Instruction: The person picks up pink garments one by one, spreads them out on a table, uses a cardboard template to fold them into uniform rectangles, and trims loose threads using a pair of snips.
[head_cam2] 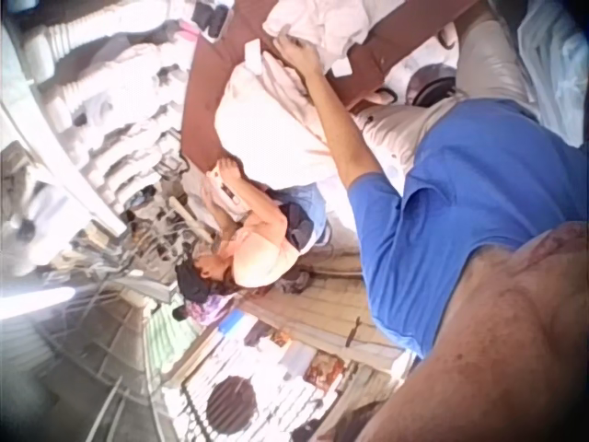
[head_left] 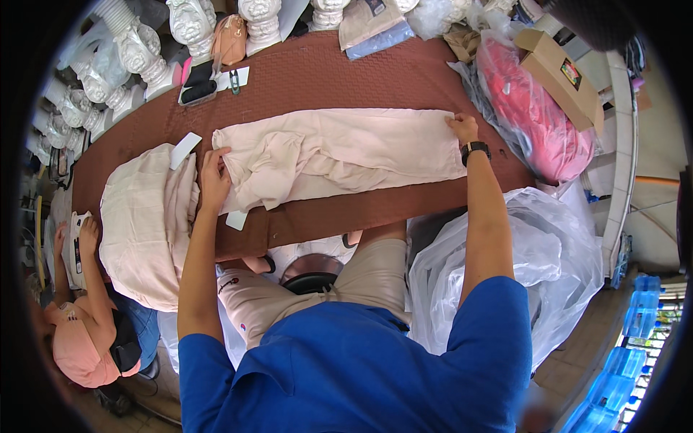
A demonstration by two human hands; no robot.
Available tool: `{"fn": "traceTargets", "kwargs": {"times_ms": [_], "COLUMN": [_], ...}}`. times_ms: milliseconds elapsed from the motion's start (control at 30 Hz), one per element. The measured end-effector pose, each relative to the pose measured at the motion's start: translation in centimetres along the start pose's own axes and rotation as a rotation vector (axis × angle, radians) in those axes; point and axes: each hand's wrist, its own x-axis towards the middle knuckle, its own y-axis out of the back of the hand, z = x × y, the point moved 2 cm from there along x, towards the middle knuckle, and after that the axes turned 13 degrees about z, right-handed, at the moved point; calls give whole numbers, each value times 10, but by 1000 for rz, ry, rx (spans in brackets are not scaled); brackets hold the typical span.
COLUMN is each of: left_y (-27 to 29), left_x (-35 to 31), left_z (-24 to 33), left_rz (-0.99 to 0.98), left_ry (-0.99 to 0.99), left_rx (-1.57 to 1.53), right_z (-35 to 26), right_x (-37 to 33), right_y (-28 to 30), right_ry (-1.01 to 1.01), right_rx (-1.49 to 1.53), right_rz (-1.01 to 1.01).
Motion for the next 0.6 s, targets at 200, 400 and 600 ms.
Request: {"fn": "traceTargets", "kwargs": {"times_ms": [200, 400, 600], "left_y": [-5, -2, -6], "left_x": [0, -2, -1], "left_z": [12, 11, 12], "left_rz": [-7, -3, -28], "left_ry": [-58, -87, -93], "left_rx": [82, 103, 125], "right_z": [-2, -29, -11], "right_x": [10, -2, 13], "right_y": [12, 12, -2], "right_ry": [56, -16, 3], "right_rx": [-38, -316, -268], "right_rz": [83, -290, -433]}}
